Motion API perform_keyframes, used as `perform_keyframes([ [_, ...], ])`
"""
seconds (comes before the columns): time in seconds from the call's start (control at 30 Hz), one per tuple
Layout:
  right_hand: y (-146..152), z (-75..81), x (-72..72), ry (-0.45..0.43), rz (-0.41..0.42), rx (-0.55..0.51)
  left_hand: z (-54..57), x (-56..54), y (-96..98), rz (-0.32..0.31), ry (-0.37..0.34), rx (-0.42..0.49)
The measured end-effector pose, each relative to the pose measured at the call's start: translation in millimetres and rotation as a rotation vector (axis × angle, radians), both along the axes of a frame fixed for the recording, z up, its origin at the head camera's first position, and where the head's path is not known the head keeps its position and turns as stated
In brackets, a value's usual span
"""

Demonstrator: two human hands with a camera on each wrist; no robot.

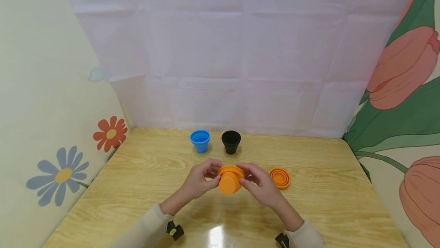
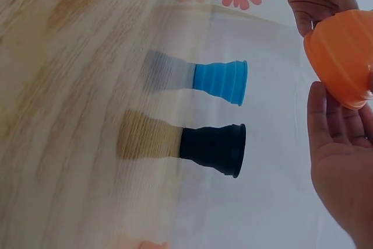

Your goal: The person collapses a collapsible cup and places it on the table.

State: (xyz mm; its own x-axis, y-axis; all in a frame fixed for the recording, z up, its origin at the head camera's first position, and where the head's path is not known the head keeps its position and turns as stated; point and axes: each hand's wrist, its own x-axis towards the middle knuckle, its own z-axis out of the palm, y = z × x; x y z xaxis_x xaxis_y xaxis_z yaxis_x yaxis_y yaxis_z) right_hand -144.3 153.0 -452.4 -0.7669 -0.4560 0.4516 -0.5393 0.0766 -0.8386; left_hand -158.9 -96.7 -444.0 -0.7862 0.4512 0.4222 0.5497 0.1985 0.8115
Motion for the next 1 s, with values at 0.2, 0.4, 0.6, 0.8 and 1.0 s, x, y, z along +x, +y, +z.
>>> perform_keyframes([
  [0.2,-0.1,0.9,-0.2,-0.014,-0.006,0.012,-2.2,-1.3,-3.5,-0.070,-0.036,0.017],
  [0.4,-0.1,0.5,-1.8,0.004,0.002,0.032,-1.9,0.0,-4.7,-0.147,-0.095,-0.029],
  [0.6,-1.3,-1.3,-4.3,0.181,-0.001,0.087,-1.9,-0.1,-1.1,-0.152,-0.149,-0.063],
  [0.8,-2.4,-3.0,-4.7,0.237,-0.055,0.145,0.4,-1.2,1.7,-0.143,-0.180,-0.090],
  [1.0,-1.1,-3.6,-5.6,0.076,-0.085,0.105,-1.0,-2.3,0.1,-0.099,-0.155,-0.061],
])
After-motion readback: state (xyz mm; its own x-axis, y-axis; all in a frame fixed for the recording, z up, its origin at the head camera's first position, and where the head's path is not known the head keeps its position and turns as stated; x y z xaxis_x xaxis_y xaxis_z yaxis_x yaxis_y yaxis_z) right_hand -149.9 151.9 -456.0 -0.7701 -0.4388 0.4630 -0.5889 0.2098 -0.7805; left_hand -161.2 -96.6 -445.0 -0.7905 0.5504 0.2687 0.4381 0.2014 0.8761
